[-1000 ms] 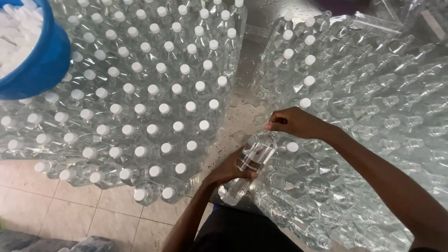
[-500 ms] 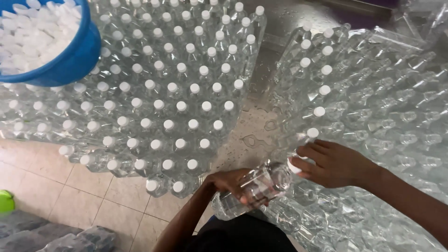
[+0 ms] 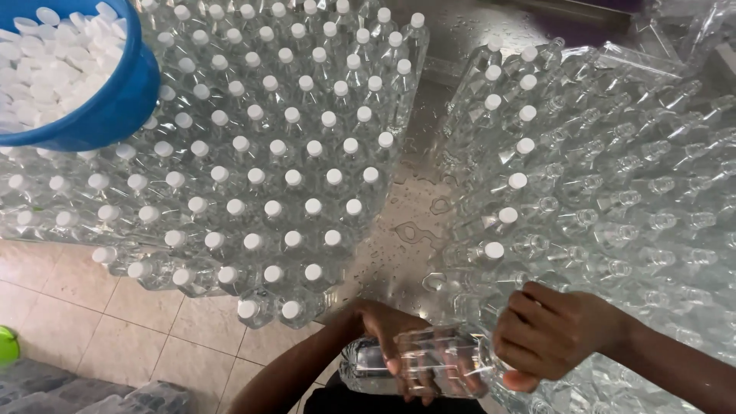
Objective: Manually placing plastic caps onto the necks of filled water bottles in a production line setting.
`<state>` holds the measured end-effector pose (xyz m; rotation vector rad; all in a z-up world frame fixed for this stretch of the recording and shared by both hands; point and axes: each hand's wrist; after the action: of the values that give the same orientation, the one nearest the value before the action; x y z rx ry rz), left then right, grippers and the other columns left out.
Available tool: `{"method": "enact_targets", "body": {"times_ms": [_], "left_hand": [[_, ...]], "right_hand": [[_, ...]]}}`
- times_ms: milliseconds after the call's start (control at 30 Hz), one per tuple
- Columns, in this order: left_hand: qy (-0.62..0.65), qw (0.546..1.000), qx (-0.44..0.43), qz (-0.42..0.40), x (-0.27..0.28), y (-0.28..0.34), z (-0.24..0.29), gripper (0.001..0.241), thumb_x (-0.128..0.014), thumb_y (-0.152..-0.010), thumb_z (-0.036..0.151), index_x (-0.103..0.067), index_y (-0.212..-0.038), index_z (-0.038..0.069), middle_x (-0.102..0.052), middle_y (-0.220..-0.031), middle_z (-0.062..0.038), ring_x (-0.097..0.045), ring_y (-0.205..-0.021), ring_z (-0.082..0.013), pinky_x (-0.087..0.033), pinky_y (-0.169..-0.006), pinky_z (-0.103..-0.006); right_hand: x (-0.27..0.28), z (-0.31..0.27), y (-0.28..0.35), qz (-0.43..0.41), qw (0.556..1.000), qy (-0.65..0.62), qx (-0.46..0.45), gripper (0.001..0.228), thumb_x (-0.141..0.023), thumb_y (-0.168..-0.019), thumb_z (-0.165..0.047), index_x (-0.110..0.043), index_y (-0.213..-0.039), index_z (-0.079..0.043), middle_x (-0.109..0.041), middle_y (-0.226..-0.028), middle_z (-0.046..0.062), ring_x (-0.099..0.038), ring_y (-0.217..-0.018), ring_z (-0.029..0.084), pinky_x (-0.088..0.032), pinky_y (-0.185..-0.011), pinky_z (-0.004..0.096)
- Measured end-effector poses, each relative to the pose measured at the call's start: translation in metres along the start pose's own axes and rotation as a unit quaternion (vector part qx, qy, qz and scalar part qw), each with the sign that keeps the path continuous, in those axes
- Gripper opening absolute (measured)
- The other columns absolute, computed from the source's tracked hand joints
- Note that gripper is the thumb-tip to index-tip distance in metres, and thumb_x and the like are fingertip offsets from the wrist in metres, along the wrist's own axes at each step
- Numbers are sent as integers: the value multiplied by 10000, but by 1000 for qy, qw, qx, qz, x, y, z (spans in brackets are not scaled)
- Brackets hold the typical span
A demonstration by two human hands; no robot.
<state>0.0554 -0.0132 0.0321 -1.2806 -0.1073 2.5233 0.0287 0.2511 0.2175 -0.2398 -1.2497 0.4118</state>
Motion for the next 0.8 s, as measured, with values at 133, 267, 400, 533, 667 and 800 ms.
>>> {"method": "enact_targets", "body": {"times_ms": [133, 267, 400, 533, 667, 800], "left_hand": [[26, 999, 18, 12, -1, 1, 2, 975, -902, -867, 152, -382, -1681, 22, -365, -1786, -295, -499, -1538, -566, -554, -1161, -727], [-336, 847, 93, 401, -74, -6, 65, 1127, -764, -688, 535, -340, -1637, 97, -587, -1441, -164, -591, -1244, -366, -497, -1054, -532], [-699, 353, 182, 594, -68, -49, 45, 960, -828, -875, 117, -304, -1673, 19, -615, -1345, -354, -666, -1132, -492, -545, -944, -688], [-696, 327, 137, 625, -37, -35, 63, 1101, -985, -793, 389, -354, -1637, 68, -673, -1274, -285, -709, -1031, -422, -616, -771, -551], [-543, 462, 37, 700, -7, -30, 69, 1090, -821, -920, 419, -175, -1741, 106, -465, -1594, -319, -530, -1390, -523, -419, -1141, -677], [-561, 417, 29, 715, -32, -26, 77, 1231, -872, -935, 335, -19, -1771, 35, -143, -1749, -384, -258, -1585, -574, -250, -1269, -712]], "right_hand": [[-22, -13, 22, 48, 994, -63, -79, 586, -248, -1158, -295, -572, -697, -137, -566, -669, 81, -506, -502, 185, -408, -492, 290], [-70, -11, 90, -7, 819, -295, -492, 525, -342, -1104, -403, -386, -632, -179, -260, -556, -28, -248, -449, 131, -267, -427, 362], [-76, 33, 48, -282, 222, -366, -859, 476, -408, -1039, -465, -586, -1156, -40, -518, -776, 119, -373, -612, 198, -330, -584, 362], [-46, 70, 20, -254, 366, -413, -794, 908, -338, -1108, -717, -574, -605, 3, -511, -449, 139, -467, -374, 260, -568, -814, 497], [-43, 96, -12, -147, 500, -392, -758, 384, -547, -1084, -330, -626, -1371, -87, -646, -605, 207, -592, -441, 307, -488, -546, 416], [-94, 119, -17, -83, 635, -321, -697, 279, -729, -1033, -326, -718, -1118, -61, -658, -536, 197, -647, -459, 277, -505, -551, 380]]}}
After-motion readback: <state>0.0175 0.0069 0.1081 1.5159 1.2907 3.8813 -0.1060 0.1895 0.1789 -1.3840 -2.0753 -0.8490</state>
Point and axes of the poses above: each hand's wrist, its own y-axis away from the middle knuckle, its own x-axis out of the back of the hand, z = x × y
